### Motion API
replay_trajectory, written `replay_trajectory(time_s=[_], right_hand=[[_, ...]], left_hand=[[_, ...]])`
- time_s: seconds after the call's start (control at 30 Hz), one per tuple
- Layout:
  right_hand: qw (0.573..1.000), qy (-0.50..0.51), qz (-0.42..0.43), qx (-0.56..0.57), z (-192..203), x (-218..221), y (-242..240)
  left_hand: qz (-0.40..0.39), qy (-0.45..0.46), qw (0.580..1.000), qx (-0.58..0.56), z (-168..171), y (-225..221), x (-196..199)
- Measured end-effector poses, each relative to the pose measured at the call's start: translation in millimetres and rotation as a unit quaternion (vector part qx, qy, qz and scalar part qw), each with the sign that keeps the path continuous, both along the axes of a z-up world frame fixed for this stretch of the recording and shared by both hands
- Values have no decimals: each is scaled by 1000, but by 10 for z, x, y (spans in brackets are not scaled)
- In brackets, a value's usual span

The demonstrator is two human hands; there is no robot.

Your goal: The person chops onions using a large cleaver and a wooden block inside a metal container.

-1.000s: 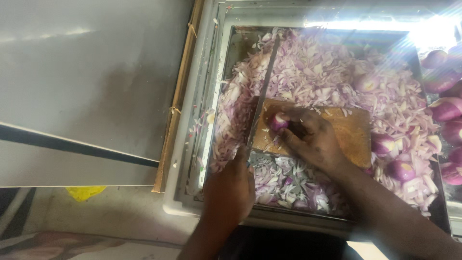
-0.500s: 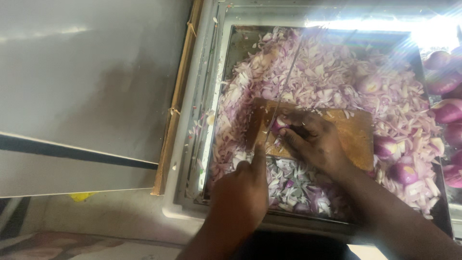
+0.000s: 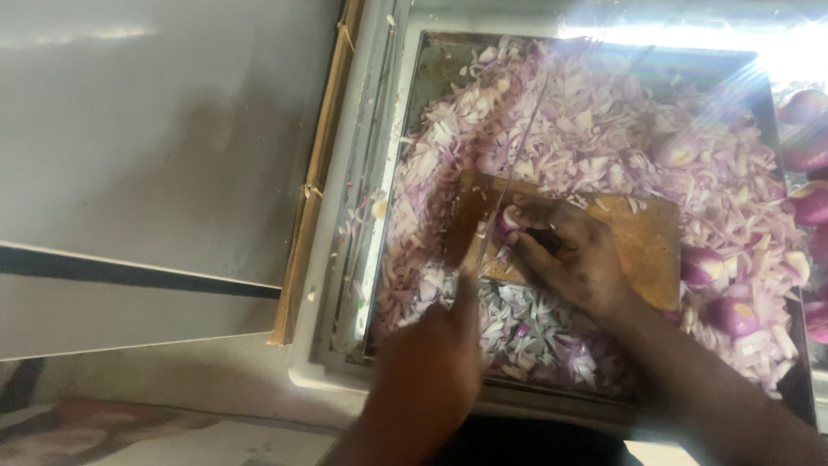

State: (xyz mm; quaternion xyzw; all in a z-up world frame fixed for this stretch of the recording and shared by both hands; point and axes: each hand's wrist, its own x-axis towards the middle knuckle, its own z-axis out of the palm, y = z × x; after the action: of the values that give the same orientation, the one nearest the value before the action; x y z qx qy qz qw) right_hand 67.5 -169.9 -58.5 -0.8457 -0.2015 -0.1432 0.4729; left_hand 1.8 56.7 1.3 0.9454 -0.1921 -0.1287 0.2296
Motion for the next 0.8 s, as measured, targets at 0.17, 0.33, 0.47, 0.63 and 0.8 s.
replay_trajectory(time_s=[0.17,0.33,0.47,0.63,0.8], right_hand=[[999,-7,-17,-33,112,-37,34],[1000,-2,3,6,103,-41,36],[999,-3,-27,-46,145,-50,25],[998,-16,-18,-49,121,-18,45],[1000,7,-11,-15,82,-31,44]], left_hand=[[20,-86,996,-28,-235,-190,206],[9,-56,998,-36,-289,-78,36],[30,-133,987,-90,-293,-159,98],[40,-202,968,-144,-187,-111,-25],[30,-106,985,-134,-111,-98,-72]])
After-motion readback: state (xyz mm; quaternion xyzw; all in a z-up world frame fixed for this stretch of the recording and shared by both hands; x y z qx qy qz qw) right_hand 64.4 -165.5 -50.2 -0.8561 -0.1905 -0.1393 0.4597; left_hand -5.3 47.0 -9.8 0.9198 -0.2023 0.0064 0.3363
